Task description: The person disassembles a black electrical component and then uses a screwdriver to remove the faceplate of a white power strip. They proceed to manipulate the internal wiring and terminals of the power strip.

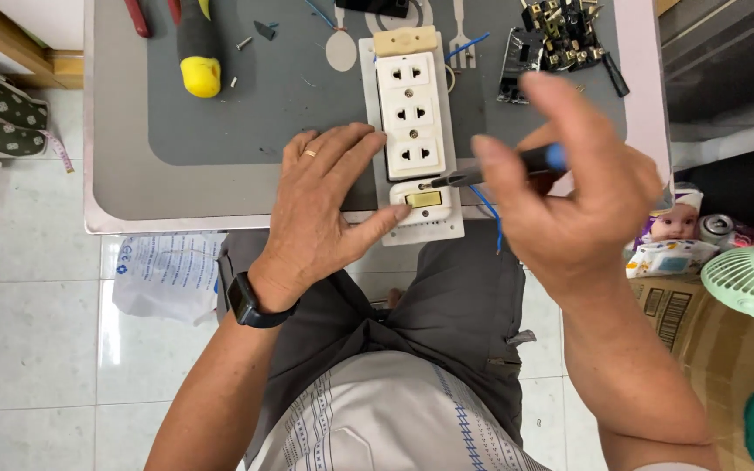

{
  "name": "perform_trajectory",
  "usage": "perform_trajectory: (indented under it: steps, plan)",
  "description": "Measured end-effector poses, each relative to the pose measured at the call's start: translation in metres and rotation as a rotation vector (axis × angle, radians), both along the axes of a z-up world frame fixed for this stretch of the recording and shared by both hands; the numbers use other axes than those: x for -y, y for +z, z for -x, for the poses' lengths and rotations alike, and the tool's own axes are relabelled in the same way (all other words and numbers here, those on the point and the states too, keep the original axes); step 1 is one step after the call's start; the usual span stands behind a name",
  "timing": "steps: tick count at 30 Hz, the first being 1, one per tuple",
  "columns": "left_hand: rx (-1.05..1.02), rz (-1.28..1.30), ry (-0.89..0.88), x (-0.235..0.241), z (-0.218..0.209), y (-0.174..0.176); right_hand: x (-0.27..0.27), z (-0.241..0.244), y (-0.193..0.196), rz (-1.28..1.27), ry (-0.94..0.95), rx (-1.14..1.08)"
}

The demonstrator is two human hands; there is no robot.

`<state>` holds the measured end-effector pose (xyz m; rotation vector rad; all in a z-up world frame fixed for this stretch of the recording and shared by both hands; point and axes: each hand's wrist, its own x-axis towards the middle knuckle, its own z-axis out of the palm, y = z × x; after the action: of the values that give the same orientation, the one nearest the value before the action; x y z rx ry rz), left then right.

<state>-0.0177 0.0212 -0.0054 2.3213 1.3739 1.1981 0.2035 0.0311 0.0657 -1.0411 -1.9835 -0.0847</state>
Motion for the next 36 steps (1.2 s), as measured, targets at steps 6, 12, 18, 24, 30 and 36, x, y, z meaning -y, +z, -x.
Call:
perform_trajectory:
  steps: [6, 12, 18, 24, 30, 36]
  plan:
    - [-0.028, 0.020, -0.047, -0.001, 0.003, -0.001, -0.009, 0.006, 0.004, -0.020, 0.123, 0.119]
    - [-0.130, 0.032, -0.050, -0.001, 0.002, -0.006, -0.014, 0.018, 0.036, -0.050, 0.238, 0.391]
    - [-0.267, 0.030, -0.018, -0.002, 0.001, -0.010, -0.022, 0.015, 0.042, 0.080, 0.177, 0.530]
    - [-0.259, 0.029, -0.034, -0.003, 0.000, -0.005, -0.022, 0.022, 0.045, 0.112, 0.211, 0.487]
    - [-0.257, 0.072, -0.019, -0.003, -0.002, -0.002, -0.022, 0.026, 0.052, 0.133, 0.352, 0.490]
    - [-0.250, 0.067, -0.020, -0.003, -0.002, -0.001, -0.018, 0.025, 0.048, 0.168, 0.256, 0.508]
